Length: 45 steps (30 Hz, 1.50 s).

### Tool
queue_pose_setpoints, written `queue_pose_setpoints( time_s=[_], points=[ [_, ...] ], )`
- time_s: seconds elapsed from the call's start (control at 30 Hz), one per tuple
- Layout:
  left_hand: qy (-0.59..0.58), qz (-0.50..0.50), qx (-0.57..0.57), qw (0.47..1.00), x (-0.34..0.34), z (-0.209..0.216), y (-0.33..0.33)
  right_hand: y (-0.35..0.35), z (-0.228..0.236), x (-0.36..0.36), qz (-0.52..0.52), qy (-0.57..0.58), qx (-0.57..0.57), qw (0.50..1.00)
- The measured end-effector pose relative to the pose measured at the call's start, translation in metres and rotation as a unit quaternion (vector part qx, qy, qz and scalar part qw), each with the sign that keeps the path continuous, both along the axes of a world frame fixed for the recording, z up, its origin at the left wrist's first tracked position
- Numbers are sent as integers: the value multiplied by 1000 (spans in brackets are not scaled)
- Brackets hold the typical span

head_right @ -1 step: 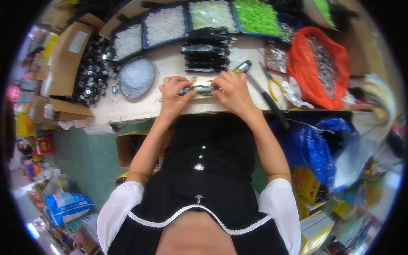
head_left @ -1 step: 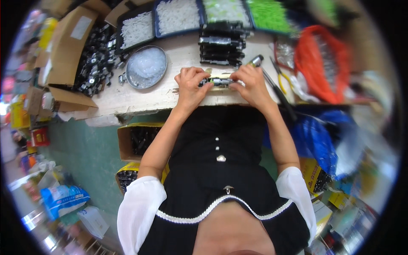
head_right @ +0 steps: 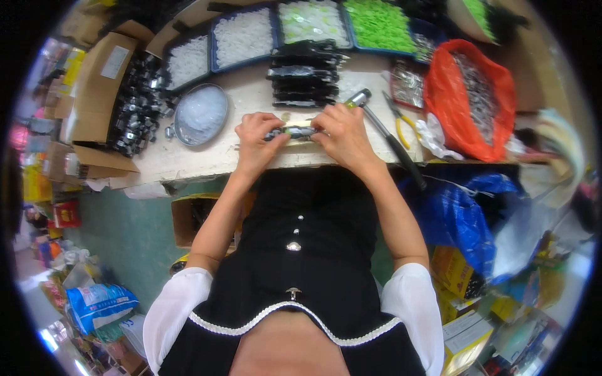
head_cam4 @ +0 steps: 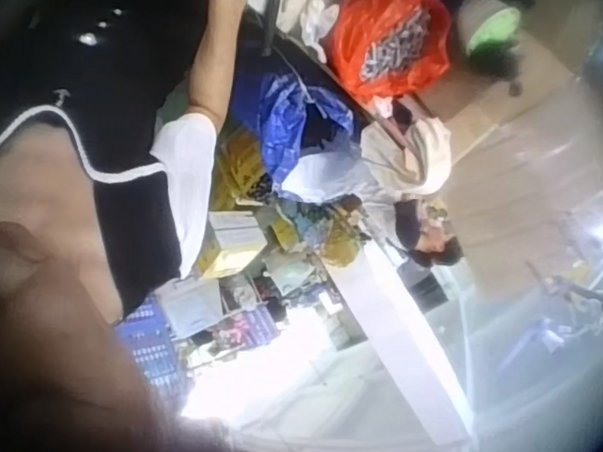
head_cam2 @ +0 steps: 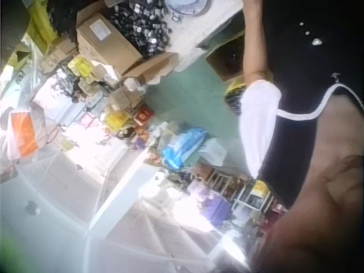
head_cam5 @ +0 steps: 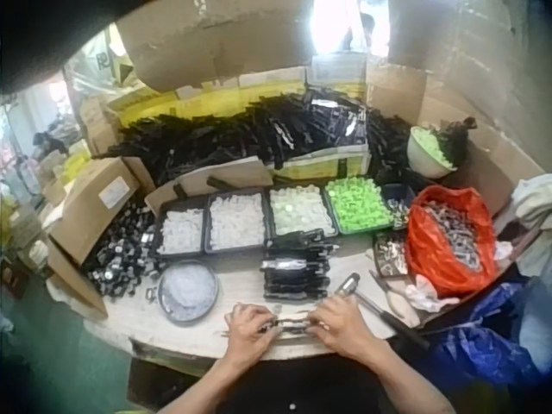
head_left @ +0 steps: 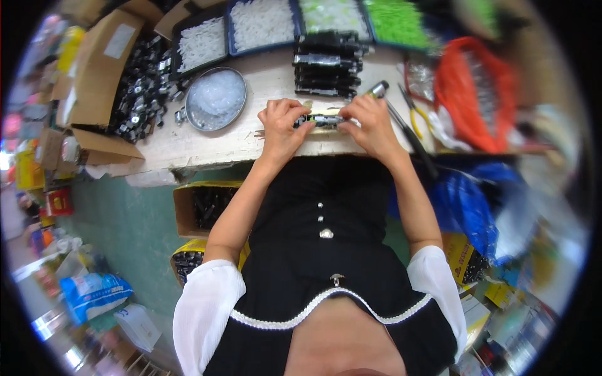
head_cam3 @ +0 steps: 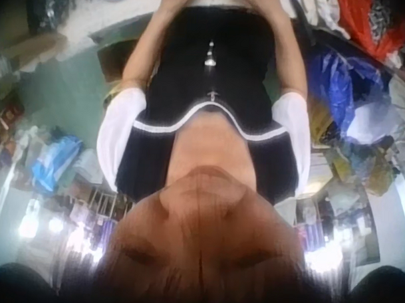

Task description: The person assembles small lock mechanisms at a cluttered workbench. They repeatedly pick up lock bodies and small components, insert them into a wooden jig, and use a hammer to tap the parts into place. The person handles the components one at a time, moving them between trays and the jig throughout the process.

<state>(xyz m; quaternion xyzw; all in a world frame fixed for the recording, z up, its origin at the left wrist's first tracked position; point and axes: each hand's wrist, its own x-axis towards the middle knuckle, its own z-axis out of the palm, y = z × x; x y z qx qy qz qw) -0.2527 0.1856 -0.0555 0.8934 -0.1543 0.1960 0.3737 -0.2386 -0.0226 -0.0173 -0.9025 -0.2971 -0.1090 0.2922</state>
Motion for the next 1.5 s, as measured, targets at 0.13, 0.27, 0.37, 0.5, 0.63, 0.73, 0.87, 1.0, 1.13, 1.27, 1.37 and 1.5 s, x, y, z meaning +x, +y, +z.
queue_pose_setpoints(
  time_s=[0.13, 0.27, 0.37, 0.5, 0.63, 0.73, 0.87, 1.0, 1.13, 1.27, 1.37, 1.5],
  points=[
    [15, 6, -6, 1000, 1, -3, -3, 1, -3, 2, -1, -5, -6, 1000],
    [20, 6, 2, 1000, 0, 1, -5, 3, -4, 4, 5, -2, -4, 1000],
    [24, 6, -4, 1000, 1, 0, -4, 5, -4, 5, 11, -4, -7, 1000],
    [20, 2, -13, 1000, 1, -1, -4, 7, -8, 7, 13, -9, -13, 1000],
    [16, 0, -12, 1000, 0, 1, -3, 7, -11, 9, 16, 9, -14, 1000],
    [12, 0, -15, 1000, 0, 0, -4, 5, -14, 10, 15, 21, -7, 1000],
    [12, -2, -17, 1000, 0, 0, -4, 3, -15, 11, 16, 47, 18, 999],
    [13, -4, -17, 1000, 0, 0, -4, 3, -14, 11, 17, 60, 24, 998],
    [10, -4, -19, 1000, 0, 1, -4, 4, -15, 11, 17, 57, 19, 998],
    [5, -3, -12, 1000, 0, 0, -4, 3, -16, 11, 18, 61, 25, 998],
    [2, -2, -16, 1000, 0, 0, -4, 3, -17, 12, 18, 64, 29, 997],
    [-4, -1, -12, 1000, 0, -2, -4, 4, -16, 11, 16, 67, 31, 997]
  ],
)
